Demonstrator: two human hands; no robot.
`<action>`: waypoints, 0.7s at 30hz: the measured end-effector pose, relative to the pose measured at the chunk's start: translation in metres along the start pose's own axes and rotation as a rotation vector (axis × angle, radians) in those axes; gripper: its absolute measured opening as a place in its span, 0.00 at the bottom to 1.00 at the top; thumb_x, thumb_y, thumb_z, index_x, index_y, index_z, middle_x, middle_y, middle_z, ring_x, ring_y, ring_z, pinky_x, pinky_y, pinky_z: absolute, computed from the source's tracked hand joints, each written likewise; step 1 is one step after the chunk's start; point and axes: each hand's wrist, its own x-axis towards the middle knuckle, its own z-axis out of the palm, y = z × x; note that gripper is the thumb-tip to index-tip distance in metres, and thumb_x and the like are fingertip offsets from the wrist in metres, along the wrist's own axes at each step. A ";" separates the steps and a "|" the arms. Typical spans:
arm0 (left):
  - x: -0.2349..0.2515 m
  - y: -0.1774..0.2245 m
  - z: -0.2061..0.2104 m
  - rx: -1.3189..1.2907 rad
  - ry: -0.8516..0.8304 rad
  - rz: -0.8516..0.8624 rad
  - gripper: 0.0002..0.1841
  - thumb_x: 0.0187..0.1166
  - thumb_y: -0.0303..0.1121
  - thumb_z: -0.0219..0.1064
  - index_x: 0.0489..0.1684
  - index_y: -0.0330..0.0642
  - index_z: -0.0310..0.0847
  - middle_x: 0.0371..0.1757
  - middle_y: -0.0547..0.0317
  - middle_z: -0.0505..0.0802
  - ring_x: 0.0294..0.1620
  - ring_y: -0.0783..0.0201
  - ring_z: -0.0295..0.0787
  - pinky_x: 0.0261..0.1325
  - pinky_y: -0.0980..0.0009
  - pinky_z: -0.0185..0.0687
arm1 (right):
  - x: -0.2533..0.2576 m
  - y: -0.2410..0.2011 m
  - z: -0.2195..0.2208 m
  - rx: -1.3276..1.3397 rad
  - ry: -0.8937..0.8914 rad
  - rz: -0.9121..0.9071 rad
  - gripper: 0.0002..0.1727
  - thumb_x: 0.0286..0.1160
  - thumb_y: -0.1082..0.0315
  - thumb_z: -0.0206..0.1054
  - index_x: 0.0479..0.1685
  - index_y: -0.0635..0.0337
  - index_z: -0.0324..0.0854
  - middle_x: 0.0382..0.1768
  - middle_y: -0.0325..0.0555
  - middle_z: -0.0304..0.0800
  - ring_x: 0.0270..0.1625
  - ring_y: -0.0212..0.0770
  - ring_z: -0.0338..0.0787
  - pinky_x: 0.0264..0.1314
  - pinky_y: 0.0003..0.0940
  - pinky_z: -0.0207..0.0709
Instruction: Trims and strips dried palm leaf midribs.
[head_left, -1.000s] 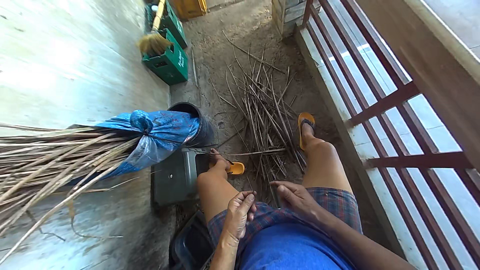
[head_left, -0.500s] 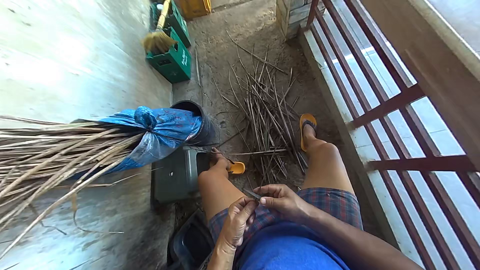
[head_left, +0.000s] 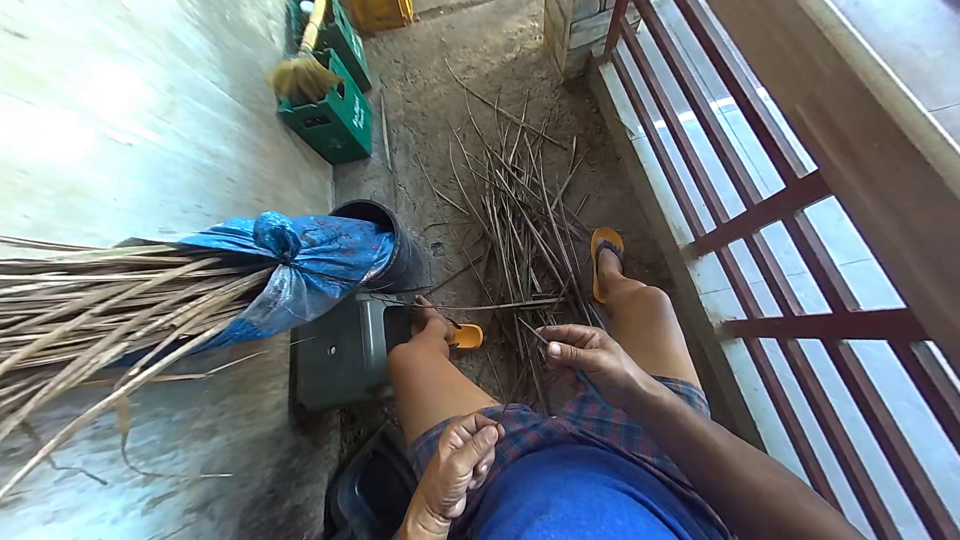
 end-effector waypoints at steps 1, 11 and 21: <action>-0.002 0.000 -0.002 0.000 -0.004 -0.001 0.04 0.80 0.34 0.69 0.39 0.49 0.90 0.12 0.75 0.77 0.10 0.85 0.67 0.13 0.88 0.61 | 0.001 -0.001 -0.002 0.003 0.010 -0.004 0.16 0.77 0.69 0.68 0.62 0.63 0.85 0.24 0.34 0.85 0.17 0.23 0.77 0.19 0.17 0.72; -0.031 -0.007 -0.031 0.076 0.087 -0.056 0.04 0.78 0.36 0.71 0.38 0.50 0.91 0.11 0.76 0.77 0.09 0.84 0.66 0.12 0.88 0.60 | 0.014 -0.008 -0.033 -0.012 0.237 -0.038 0.15 0.83 0.70 0.60 0.62 0.64 0.83 0.24 0.35 0.82 0.18 0.25 0.75 0.19 0.19 0.72; -0.007 -0.011 -0.006 0.261 0.383 0.124 0.07 0.81 0.25 0.62 0.42 0.37 0.88 0.19 0.67 0.85 0.14 0.80 0.73 0.17 0.86 0.67 | -0.011 0.026 0.026 -0.242 -0.124 0.078 0.29 0.82 0.64 0.63 0.81 0.66 0.68 0.32 0.35 0.85 0.23 0.26 0.77 0.25 0.23 0.73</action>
